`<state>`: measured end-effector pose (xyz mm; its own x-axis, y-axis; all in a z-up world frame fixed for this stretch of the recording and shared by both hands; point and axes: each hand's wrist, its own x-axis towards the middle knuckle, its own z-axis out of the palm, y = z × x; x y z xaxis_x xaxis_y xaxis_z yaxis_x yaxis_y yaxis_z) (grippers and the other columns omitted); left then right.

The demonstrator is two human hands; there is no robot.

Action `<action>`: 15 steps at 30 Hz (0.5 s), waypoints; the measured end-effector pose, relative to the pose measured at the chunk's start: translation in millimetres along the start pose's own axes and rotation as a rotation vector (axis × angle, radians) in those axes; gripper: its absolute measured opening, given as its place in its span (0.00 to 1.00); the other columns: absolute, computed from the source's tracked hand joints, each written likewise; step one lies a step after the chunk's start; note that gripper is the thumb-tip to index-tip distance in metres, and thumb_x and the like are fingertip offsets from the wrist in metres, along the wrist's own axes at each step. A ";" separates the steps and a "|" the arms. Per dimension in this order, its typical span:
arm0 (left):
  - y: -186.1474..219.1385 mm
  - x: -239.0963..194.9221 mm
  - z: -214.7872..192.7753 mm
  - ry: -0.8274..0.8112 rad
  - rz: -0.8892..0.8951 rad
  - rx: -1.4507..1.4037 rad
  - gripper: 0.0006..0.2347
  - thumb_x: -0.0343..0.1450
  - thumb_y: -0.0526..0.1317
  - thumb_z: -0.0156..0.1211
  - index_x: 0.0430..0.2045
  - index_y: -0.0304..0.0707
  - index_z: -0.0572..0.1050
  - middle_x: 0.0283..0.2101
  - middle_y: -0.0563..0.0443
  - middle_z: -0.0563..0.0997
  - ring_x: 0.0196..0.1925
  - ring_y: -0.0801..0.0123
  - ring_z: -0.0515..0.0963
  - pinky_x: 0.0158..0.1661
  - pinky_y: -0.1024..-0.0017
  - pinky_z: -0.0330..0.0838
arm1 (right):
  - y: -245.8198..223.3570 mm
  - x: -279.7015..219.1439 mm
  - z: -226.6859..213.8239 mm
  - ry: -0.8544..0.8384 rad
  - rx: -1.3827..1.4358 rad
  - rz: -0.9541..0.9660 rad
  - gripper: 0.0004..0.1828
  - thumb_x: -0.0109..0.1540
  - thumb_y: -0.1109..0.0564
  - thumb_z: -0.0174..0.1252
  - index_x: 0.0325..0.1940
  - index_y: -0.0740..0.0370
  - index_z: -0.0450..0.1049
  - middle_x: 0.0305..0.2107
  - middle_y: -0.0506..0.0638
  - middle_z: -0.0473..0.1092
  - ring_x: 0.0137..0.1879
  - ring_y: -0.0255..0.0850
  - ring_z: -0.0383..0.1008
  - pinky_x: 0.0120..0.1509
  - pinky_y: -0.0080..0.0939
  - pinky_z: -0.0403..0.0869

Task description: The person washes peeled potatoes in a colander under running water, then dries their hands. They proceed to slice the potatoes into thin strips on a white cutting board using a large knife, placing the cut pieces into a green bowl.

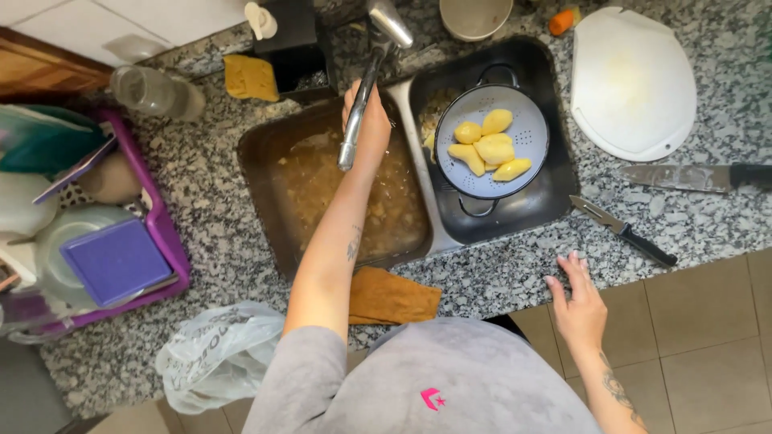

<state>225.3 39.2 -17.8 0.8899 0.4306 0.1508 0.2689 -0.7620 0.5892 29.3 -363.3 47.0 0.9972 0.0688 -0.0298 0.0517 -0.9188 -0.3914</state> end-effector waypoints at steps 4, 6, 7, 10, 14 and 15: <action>-16.1 39.7 27.8 0.123 0.150 0.320 0.11 0.67 0.30 0.41 0.41 0.33 0.69 0.50 0.44 0.69 0.46 0.51 0.71 0.39 0.58 0.71 | -8.5 2.3 -5.6 -0.227 0.074 0.182 0.23 0.62 0.46 0.45 0.61 0.47 0.63 0.65 0.44 0.55 0.72 0.42 0.51 0.61 0.49 0.64; -10.2 50.9 25.0 0.138 0.102 0.267 0.10 0.66 0.31 0.41 0.37 0.35 0.71 0.53 0.44 0.71 0.49 0.50 0.73 0.38 0.57 0.74 | -8.0 3.4 -5.2 -0.237 0.072 0.217 0.23 0.62 0.46 0.45 0.62 0.47 0.62 0.66 0.43 0.53 0.72 0.42 0.49 0.60 0.51 0.64; -4.3 53.0 16.2 0.182 0.154 0.227 0.13 0.67 0.31 0.41 0.44 0.36 0.67 0.55 0.44 0.69 0.54 0.51 0.71 0.46 0.58 0.73 | -9.0 3.8 -4.2 -0.240 0.057 0.215 0.24 0.62 0.45 0.44 0.62 0.47 0.62 0.66 0.44 0.54 0.72 0.42 0.50 0.60 0.52 0.65; -11.9 65.5 23.9 0.310 0.279 0.255 0.17 0.68 0.30 0.40 0.53 0.36 0.65 0.58 0.46 0.67 0.60 0.53 0.68 0.56 0.60 0.70 | 0.7 2.2 6.4 -0.203 0.048 0.191 0.24 0.62 0.44 0.44 0.63 0.48 0.62 0.65 0.45 0.55 0.72 0.43 0.51 0.58 0.51 0.66; -43.5 72.5 58.7 0.642 0.322 0.513 0.12 0.70 0.37 0.49 0.48 0.44 0.72 0.50 0.40 0.74 0.50 0.61 0.78 0.47 0.73 0.75 | 9.8 -6.3 14.1 -0.077 0.075 0.071 0.21 0.63 0.51 0.49 0.61 0.52 0.64 0.63 0.49 0.59 0.70 0.45 0.55 0.57 0.45 0.67; -41.2 67.6 51.8 0.619 0.343 0.496 0.12 0.70 0.37 0.49 0.48 0.44 0.72 0.50 0.40 0.74 0.50 0.61 0.78 0.47 0.73 0.75 | 9.9 -5.5 12.5 -0.074 0.071 0.105 0.21 0.63 0.51 0.49 0.61 0.52 0.64 0.63 0.49 0.59 0.70 0.45 0.55 0.57 0.45 0.67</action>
<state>293.5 74.7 -73.0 0.6289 0.2145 0.7473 0.2805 -0.9591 0.0392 23.6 -368.0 31.9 0.9900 0.0043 -0.1408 -0.0596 -0.8929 -0.4463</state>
